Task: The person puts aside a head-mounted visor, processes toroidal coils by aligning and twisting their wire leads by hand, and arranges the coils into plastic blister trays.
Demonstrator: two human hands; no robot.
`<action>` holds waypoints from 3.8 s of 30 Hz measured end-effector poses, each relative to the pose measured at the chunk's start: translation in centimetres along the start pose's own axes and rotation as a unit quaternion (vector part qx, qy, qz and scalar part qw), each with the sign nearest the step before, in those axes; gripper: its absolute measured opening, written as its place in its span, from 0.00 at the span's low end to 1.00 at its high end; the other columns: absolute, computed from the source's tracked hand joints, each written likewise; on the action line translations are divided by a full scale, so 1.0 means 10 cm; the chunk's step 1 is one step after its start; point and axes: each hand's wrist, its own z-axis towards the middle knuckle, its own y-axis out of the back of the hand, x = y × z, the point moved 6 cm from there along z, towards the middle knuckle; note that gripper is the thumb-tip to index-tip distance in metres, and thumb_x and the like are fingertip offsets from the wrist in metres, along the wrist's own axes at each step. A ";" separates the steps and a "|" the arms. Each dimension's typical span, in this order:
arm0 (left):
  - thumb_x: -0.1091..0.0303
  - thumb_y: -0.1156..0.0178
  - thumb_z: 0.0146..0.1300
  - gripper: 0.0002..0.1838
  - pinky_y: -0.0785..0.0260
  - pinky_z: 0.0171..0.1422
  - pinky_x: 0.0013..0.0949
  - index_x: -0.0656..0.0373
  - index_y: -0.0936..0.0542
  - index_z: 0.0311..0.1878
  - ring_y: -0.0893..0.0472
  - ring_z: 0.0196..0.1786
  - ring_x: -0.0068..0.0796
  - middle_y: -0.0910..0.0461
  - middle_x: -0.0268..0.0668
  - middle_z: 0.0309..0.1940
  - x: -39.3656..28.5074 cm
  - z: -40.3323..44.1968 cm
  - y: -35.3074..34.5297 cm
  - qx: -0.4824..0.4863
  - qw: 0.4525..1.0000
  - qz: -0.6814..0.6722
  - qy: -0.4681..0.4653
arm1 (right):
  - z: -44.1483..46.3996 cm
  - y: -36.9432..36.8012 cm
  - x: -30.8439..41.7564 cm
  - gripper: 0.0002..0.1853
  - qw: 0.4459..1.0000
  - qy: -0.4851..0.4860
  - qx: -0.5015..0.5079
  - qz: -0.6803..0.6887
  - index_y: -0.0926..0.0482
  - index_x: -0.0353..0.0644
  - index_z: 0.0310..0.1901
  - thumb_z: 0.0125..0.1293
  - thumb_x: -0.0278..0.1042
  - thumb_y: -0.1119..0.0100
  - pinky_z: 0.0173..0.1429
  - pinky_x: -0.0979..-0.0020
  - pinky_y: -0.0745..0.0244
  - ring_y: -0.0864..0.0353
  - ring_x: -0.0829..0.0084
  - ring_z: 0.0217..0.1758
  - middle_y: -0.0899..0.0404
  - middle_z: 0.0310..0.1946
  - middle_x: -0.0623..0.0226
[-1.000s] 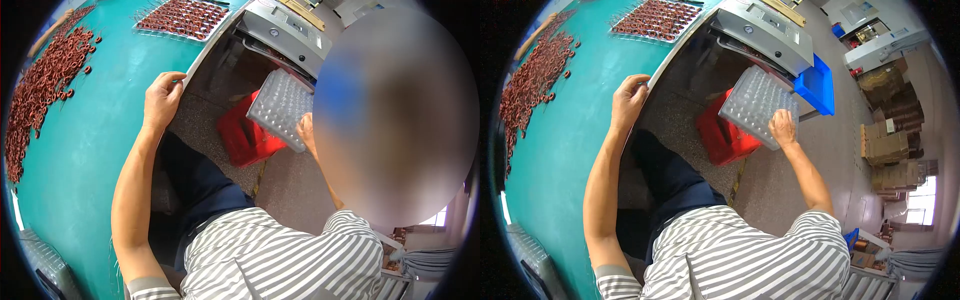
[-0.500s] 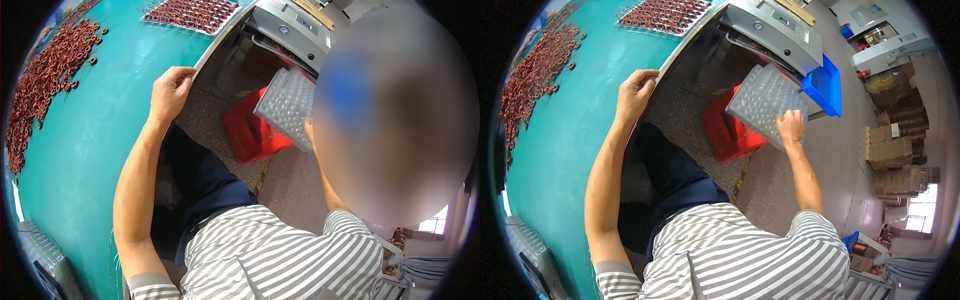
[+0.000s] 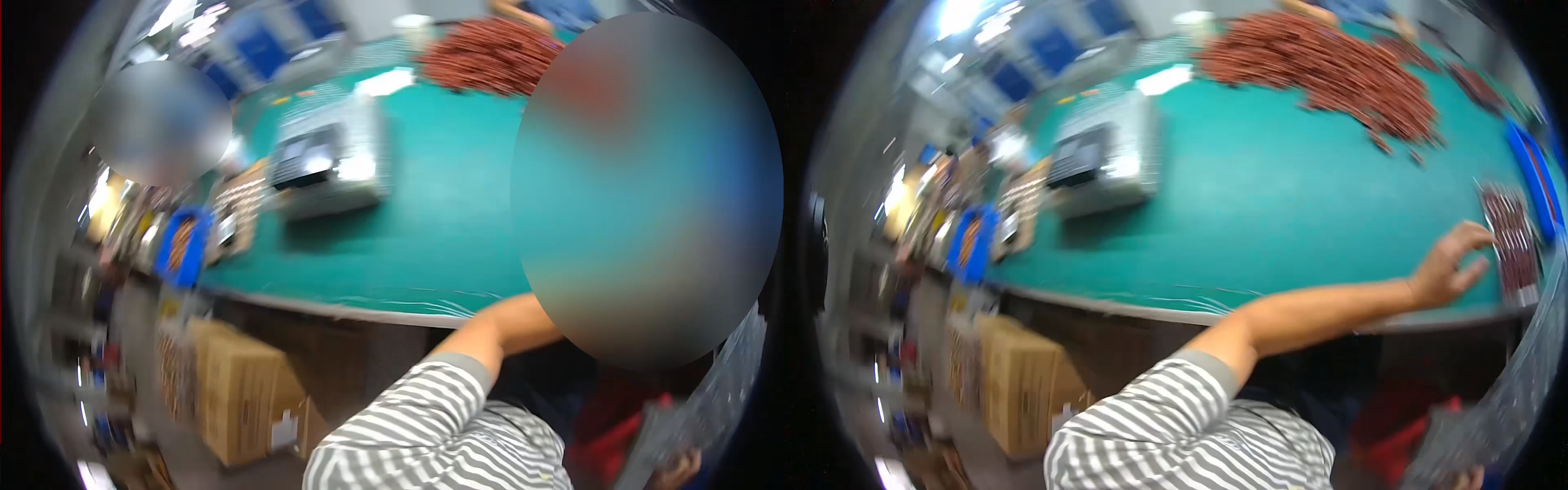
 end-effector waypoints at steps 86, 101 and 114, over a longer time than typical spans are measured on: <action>0.86 0.56 0.51 0.28 0.37 0.72 0.42 0.58 0.18 0.54 0.31 0.69 0.52 0.30 0.55 0.65 -0.22 -0.45 3.07 0.026 0.811 0.545 0.209 | 2.25 -2.84 1.22 0.07 0.779 -0.058 0.357 0.512 0.17 0.40 0.42 0.64 0.32 0.36 0.44 0.70 0.23 0.18 0.73 0.37 0.16 0.35 0.63; 0.82 0.54 0.56 0.25 0.37 0.72 0.42 0.60 0.20 0.56 0.31 0.70 0.49 0.32 0.52 0.67 -0.06 -0.35 3.11 -0.001 0.821 0.527 0.220 | 3.18 -4.84 0.39 0.12 0.969 -0.187 0.010 0.163 0.18 0.49 0.44 0.68 0.45 0.44 0.46 0.57 0.22 0.19 0.58 0.39 0.18 0.36 0.62; 0.62 0.41 0.73 0.17 0.33 0.29 0.22 0.67 0.22 0.53 0.24 0.26 0.19 0.19 0.34 0.32 -0.18 -0.37 2.28 -0.068 0.905 0.096 0.409 | 2.95 -3.44 2.43 0.14 0.693 -0.012 0.332 0.640 0.23 0.37 0.53 0.74 0.37 0.44 0.30 0.76 0.25 0.22 0.80 0.28 0.17 0.32 0.67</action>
